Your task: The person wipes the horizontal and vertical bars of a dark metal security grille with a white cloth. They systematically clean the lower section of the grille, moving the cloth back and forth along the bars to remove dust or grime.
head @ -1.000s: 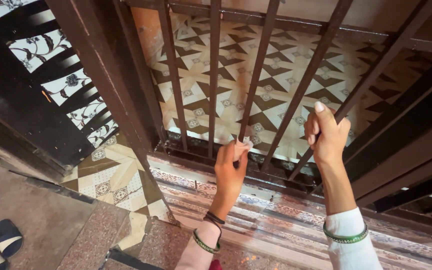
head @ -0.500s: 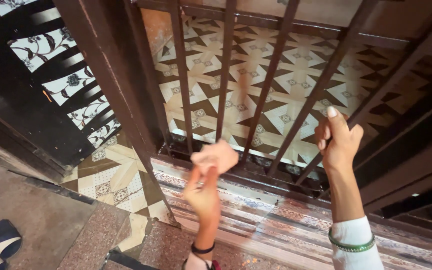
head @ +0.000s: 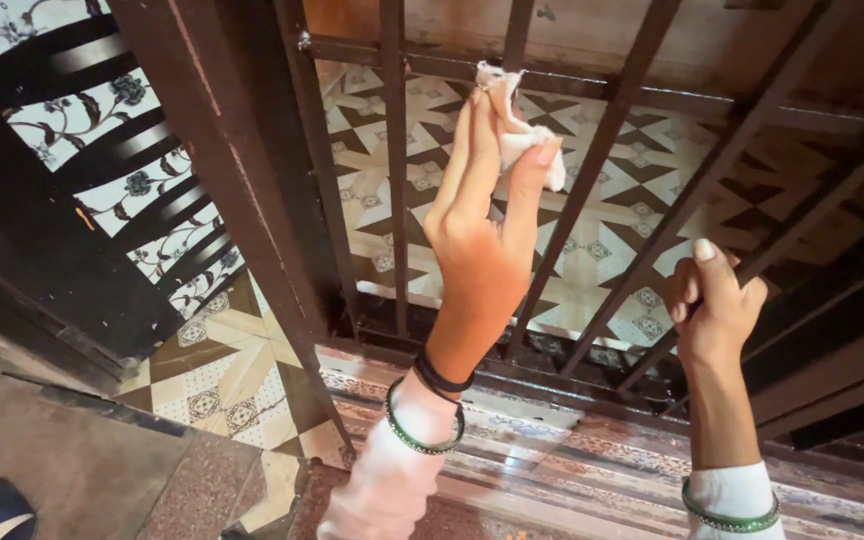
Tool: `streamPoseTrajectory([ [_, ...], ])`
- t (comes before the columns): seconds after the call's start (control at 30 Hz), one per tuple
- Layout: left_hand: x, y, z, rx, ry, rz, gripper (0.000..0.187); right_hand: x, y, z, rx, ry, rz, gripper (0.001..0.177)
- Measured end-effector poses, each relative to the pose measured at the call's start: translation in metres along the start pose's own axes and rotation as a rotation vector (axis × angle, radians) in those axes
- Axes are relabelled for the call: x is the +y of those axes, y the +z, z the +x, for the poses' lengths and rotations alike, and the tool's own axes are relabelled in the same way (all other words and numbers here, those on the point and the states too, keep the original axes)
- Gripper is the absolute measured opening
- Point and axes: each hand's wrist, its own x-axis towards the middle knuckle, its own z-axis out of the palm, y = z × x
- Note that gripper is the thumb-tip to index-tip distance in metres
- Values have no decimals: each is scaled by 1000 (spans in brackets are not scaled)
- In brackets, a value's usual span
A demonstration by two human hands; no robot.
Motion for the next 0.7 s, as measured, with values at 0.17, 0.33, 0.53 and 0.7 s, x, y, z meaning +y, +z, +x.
streamPoseTrajectory([
  [0.17,-17,5,2,51,-46,64,36,0,1,-1,81,-16,-51,40],
  [0.33,-32,1,-10,25,-63,98,34,-1,0,-4,62,-43,-57,46],
  [0.53,-47,-18,-42,-88,-139,107,35,1,-1,-5,159,-45,-122,44],
  [0.7,-67,-34,-87,-137,-216,92,36,6,-5,-6,208,-90,-168,28],
])
